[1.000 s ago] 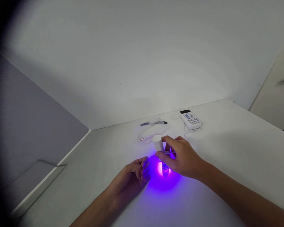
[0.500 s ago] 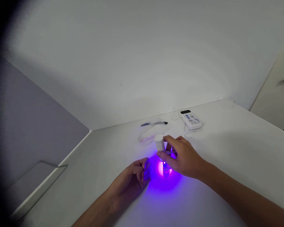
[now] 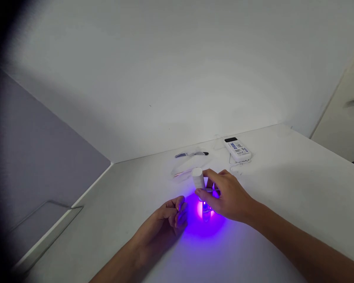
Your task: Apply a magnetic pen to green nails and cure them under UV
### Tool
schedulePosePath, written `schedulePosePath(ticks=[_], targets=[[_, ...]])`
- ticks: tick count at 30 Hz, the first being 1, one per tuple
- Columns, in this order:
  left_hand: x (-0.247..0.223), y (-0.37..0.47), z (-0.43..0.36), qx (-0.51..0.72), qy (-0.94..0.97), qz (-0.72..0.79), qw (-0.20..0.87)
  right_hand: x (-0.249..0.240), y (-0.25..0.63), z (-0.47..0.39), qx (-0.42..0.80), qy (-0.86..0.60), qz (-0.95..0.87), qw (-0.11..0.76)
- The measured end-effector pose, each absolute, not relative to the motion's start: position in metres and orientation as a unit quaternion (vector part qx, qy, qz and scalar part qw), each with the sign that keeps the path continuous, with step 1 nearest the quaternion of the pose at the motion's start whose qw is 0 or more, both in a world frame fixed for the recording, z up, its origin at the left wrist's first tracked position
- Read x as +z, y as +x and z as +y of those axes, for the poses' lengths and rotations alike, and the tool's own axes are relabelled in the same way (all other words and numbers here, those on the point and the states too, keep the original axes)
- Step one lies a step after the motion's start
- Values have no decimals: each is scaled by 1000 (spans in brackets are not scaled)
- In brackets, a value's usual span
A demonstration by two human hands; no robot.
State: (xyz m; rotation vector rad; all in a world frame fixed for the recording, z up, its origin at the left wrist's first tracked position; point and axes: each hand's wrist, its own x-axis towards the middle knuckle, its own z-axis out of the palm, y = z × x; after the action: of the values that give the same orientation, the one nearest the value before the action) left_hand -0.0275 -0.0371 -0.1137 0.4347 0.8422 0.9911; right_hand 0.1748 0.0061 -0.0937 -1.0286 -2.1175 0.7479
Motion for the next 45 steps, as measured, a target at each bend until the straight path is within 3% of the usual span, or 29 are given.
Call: schedulePosePath(ticks=[45], targets=[[-114,-32,-39,497,146,349,781,-91,174,6,284,-382,-813,335]])
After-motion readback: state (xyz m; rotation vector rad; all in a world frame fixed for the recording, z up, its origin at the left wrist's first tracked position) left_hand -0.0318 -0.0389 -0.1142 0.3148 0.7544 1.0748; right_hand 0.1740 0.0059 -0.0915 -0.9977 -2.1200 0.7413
